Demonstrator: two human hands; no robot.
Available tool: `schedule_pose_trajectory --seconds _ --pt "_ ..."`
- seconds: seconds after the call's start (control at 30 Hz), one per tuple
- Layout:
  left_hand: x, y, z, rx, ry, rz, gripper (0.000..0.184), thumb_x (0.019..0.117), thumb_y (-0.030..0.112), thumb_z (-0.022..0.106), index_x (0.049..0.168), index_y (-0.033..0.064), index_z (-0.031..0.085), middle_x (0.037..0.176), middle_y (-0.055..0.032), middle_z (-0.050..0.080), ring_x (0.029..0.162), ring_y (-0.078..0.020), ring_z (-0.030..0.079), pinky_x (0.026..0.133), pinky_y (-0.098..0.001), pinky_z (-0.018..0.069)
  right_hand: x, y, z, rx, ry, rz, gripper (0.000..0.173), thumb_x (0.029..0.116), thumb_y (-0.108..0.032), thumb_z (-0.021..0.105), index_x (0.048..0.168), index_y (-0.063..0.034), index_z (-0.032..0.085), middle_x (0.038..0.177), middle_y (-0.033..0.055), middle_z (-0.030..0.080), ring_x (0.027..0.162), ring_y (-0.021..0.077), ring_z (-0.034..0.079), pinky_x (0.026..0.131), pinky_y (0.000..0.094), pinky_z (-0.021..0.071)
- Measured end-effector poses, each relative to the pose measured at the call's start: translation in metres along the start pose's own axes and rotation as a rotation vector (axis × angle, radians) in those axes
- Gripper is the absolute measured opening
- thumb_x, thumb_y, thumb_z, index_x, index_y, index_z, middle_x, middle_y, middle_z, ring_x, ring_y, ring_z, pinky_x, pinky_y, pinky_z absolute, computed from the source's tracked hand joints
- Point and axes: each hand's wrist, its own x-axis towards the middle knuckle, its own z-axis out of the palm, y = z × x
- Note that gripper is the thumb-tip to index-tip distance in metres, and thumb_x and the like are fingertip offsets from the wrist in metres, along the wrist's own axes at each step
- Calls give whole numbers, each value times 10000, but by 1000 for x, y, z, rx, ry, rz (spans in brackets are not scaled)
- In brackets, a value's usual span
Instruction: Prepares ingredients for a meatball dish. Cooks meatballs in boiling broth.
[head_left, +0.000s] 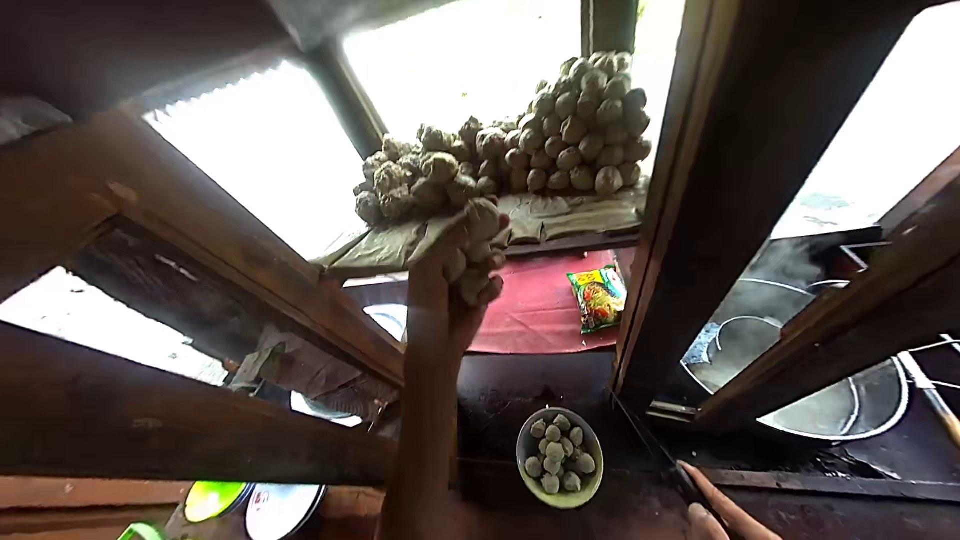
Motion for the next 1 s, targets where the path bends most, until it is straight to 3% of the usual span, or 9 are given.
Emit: schedule_pose_trajectory --seconds 0.07,0.17,0.2,0.33,0.4,0.5,0.6,0.8,1.0 --pt "-30 -27 -18 -84 63 -83 356 1088 252 358 1261 121 640 1040 -65 726 548 -33 598 433 -147 467 1 -15 2 56 -19 -47 456 1051 -139 516 1467 47 496 989 62 708 706 6 619 654 201 547" --pt "-70 -76 -43 -106 215 -203 343 1081 162 312 1166 79 634 826 -44 698 563 -45 614 469 -153 483 4 -37 5 80 -46 -122 453 1029 -95 521 1455 60 501 929 0 704 678 -28 599 624 159 531" --pt "-81 -92 -50 -102 247 -242 312 1091 152 331 1196 69 613 824 -40 686 574 -44 615 475 -155 488 5 -43 7 71 -54 -158 452 1022 -78 526 1453 58 507 935 1 709 681 -31 600 626 155 531" --pt "-115 -155 -74 -185 175 -322 373 1063 188 458 1408 67 534 1070 -50 687 588 -20 574 482 -143 470 11 -49 25 -10 -89 -338 450 1004 -85 561 1446 2 557 1033 50 737 742 -22 630 698 159 554" --pt "-127 -176 -75 -282 200 -365 360 1052 207 502 1384 77 553 1008 -42 693 569 -22 580 470 -142 472 14 -41 33 -86 -74 -399 454 997 -114 569 1447 -54 583 1101 52 748 770 -31 641 735 147 553" --pt "-139 -192 -72 -351 241 -431 357 1080 222 448 1411 96 494 1009 -51 674 580 -26 583 467 -139 466 14 -28 41 -212 -58 -414 456 998 -174 569 1449 -117 600 1066 47 755 751 -12 643 717 157 549" --pt "-142 -201 -72 -374 195 -432 426 1081 233 460 1493 126 435 1136 -67 662 588 -22 571 471 -136 452 12 -21 42 -296 -54 -396 449 1008 -204 564 1450 -134 605 1056 47 759 770 2 653 734 164 546" --pt "-145 -217 -68 -263 301 -468 324 1084 161 435 1344 31 577 911 -72 676 534 -40 563 448 -158 466 8 -15 46 -335 -35 -332 447 1003 -205 557 1440 -128 615 1080 46 763 798 6 668 757 165 545" --pt "-148 -232 -61 -144 372 -478 280 1080 138 469 1255 -11 628 704 -44 613 483 -52 529 427 -172 442 16 -7 54 -376 -26 -272 455 1004 -237 541 1445 -153 614 1007 32 765 720 30 652 689 212 554"
